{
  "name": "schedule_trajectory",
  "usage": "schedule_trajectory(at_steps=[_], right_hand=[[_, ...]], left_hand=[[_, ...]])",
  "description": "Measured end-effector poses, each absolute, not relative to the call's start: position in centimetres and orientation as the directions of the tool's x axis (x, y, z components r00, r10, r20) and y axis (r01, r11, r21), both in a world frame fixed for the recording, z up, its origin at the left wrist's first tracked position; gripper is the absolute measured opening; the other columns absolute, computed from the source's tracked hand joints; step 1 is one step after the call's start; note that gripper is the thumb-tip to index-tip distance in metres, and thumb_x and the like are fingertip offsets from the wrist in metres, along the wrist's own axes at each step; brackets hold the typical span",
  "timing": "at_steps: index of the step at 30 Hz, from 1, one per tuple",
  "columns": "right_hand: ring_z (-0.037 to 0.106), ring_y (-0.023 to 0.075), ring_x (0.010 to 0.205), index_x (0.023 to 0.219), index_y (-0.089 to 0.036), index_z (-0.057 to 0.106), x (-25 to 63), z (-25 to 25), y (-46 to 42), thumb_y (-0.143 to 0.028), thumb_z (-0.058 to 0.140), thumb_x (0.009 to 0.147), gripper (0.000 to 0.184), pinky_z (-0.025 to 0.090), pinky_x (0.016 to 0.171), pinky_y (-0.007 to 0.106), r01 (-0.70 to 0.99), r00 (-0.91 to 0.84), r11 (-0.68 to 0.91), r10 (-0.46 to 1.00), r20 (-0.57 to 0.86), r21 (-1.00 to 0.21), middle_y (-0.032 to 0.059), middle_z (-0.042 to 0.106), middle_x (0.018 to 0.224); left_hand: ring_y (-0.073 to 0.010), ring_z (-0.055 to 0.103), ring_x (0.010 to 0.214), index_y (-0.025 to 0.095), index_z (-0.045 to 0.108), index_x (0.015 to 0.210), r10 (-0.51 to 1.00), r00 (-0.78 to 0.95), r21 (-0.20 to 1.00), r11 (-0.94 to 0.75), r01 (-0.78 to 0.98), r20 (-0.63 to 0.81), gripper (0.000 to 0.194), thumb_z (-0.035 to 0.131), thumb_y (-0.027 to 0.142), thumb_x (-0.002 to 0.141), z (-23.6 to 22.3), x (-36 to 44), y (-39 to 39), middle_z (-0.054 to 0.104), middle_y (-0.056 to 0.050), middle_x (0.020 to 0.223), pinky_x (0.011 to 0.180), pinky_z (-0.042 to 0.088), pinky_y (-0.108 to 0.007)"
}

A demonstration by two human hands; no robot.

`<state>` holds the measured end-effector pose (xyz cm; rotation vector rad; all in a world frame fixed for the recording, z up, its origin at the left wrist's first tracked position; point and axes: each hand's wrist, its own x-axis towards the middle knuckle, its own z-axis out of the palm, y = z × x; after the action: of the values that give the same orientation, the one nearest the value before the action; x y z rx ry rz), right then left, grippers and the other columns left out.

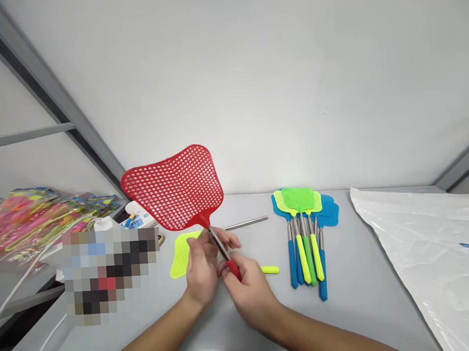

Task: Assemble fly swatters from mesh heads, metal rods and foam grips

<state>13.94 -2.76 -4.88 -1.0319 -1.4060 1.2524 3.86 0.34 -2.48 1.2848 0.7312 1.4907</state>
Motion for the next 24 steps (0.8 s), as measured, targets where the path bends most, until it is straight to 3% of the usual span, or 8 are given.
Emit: schedule_trajectory(at_steps=[3,6,8,10,12,15,19,24], right_hand=[[0.034,0.0106,0.052,0.082,-0.019,0.058,14.4,-4.8,-3.3,-0.032,0.051,0.087,0.016,0.028,0.049,0.024,-0.084,-0.104,0.060,0.992,0.069,-0.995,-0.0052,0.038,0.057],[0.021,0.0089,0.046,0.089,-0.020,0.055,14.8,-5.0,-3.8,-0.038,0.050,0.091,0.019,0.017,0.045,0.024,-0.263,-0.011,0.025,1.000,0.029,-0.964,-0.0097,0.023,0.051],[0.018,0.0085,0.045,0.091,-0.020,0.054,15.0,-5.1,-3.9,-0.040,0.050,0.092,0.020,0.014,0.044,0.024,-0.353,0.033,0.057,0.998,0.049,-0.934,-0.0106,0.020,0.050],[0.017,0.0083,0.045,0.092,-0.020,0.054,15.2,-5.1,-3.8,-0.040,0.051,0.092,0.020,0.014,0.044,0.025,-0.387,0.077,0.102,0.994,0.079,-0.916,-0.0108,0.021,0.050],[0.018,0.0084,0.046,0.094,-0.020,0.055,15.3,-5.0,-3.8,-0.039,0.051,0.092,0.020,0.015,0.044,0.025,-0.387,0.105,0.132,0.990,0.098,-0.913,-0.0104,0.023,0.051],[0.021,0.0089,0.048,0.095,-0.020,0.056,15.3,-5.0,-4.0,-0.039,0.051,0.093,0.020,0.017,0.046,0.025,-0.356,0.107,0.139,0.988,0.108,-0.924,-0.0093,0.026,0.053],[0.022,0.0095,0.049,0.096,-0.020,0.055,15.3,-5.1,-4.3,-0.040,0.053,0.091,0.021,0.017,0.047,0.026,-0.278,0.102,0.118,0.990,0.093,-0.953,-0.0088,0.025,0.054],[0.022,0.0103,0.050,0.094,-0.021,0.055,15.1,-5.0,-4.4,-0.044,0.051,0.091,0.023,0.016,0.047,0.026,-0.168,0.047,0.053,0.998,0.046,-0.984,-0.0084,0.022,0.055]], left_hand=[[-0.0154,0.053,0.066,0.020,0.053,0.077,0.949,-0.044,0.933,-0.316,-0.172,0.313,0.044,0.033,0.054,0.096,-2.0,3.3,2.0,0.062,-0.004,0.074,0.063,0.042,-0.028],[-0.0149,0.052,0.068,0.020,0.055,0.080,0.953,0.096,0.941,-0.301,0.152,0.289,0.028,0.043,0.040,0.096,-2.2,2.7,3.1,0.062,-0.002,0.077,0.065,0.042,-0.027],[-0.0169,0.054,0.080,0.021,0.058,0.083,0.906,0.292,0.839,-0.401,0.367,0.305,0.017,0.049,0.030,0.093,-2.5,2.6,3.1,0.062,-0.002,0.085,0.073,0.043,-0.029],[-0.0202,0.052,0.095,0.022,0.062,0.088,0.810,0.498,0.696,-0.550,0.463,0.309,0.007,0.055,0.022,0.089,-2.8,2.7,2.6,0.062,-0.003,0.096,0.083,0.042,-0.032],[-0.0227,0.049,0.102,0.023,0.063,0.099,0.719,0.639,0.586,-0.651,0.482,0.273,0.014,0.060,0.020,0.086,-2.9,3.0,1.9,0.060,-0.005,0.104,0.086,0.042,-0.034],[-0.0228,0.048,0.098,0.026,0.060,0.114,0.657,0.720,0.502,-0.710,0.493,0.223,0.026,0.058,0.023,0.088,-2.7,3.4,1.2,0.059,-0.005,0.102,0.082,0.043,-0.033],[-0.0225,0.048,0.094,0.024,0.063,0.100,0.719,0.624,0.397,-0.692,0.603,0.306,0.013,0.054,0.025,0.091,-2.3,2.7,2.4,0.061,-0.005,0.096,0.081,0.041,-0.035],[-0.0281,0.043,0.103,0.023,0.067,0.090,0.861,0.283,0.268,-0.416,0.869,0.422,0.010,0.060,0.030,0.089,-2.4,-0.2,6.5,0.061,-0.008,0.109,0.080,0.035,-0.041]])
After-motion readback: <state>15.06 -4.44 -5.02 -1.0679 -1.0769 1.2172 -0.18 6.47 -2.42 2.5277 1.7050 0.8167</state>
